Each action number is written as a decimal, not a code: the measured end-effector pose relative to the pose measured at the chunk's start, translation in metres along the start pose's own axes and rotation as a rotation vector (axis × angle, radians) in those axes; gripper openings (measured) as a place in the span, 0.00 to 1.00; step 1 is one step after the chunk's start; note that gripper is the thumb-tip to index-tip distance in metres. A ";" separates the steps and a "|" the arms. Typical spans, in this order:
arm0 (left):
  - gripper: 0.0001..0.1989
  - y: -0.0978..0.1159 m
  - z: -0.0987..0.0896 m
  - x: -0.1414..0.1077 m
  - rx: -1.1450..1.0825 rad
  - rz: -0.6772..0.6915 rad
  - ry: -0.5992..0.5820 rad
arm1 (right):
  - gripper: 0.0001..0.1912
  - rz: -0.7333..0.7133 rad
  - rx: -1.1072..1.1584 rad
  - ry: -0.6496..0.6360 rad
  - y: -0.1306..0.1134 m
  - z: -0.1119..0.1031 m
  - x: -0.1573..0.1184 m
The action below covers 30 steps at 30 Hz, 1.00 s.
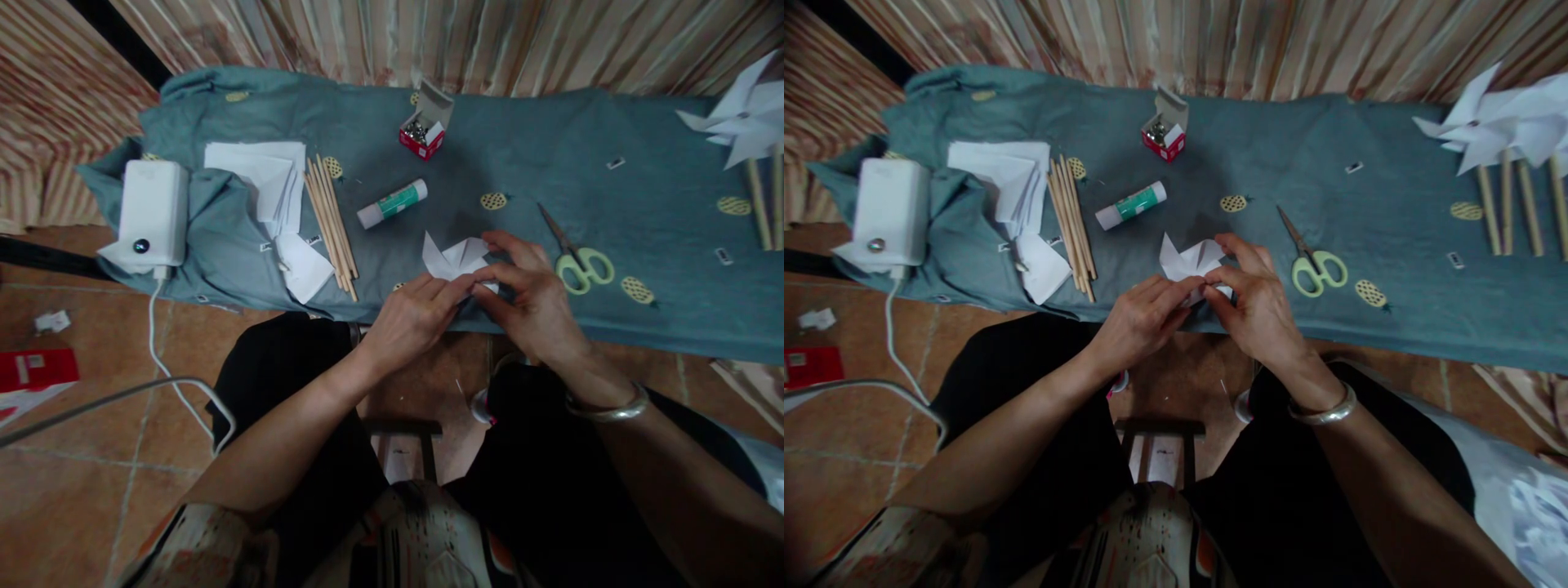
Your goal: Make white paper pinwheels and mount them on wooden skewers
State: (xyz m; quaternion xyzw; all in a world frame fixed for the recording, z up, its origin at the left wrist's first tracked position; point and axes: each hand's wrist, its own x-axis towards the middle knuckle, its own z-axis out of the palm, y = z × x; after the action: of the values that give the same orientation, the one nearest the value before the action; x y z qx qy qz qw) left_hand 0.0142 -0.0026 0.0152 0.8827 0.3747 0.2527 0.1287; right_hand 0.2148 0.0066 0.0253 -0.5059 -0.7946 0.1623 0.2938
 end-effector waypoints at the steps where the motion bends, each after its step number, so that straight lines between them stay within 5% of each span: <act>1: 0.15 0.000 0.000 0.000 0.001 0.011 0.000 | 0.05 -0.009 -0.019 -0.005 -0.001 0.001 0.000; 30: 0.14 -0.001 0.001 0.004 -0.047 0.004 -0.056 | 0.03 -0.004 -0.082 0.012 -0.007 0.005 -0.005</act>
State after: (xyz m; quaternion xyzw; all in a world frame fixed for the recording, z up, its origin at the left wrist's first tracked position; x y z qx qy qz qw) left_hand 0.0160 0.0011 0.0155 0.8869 0.3631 0.2369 0.1593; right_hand 0.2082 -0.0005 0.0238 -0.5168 -0.7999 0.1259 0.2777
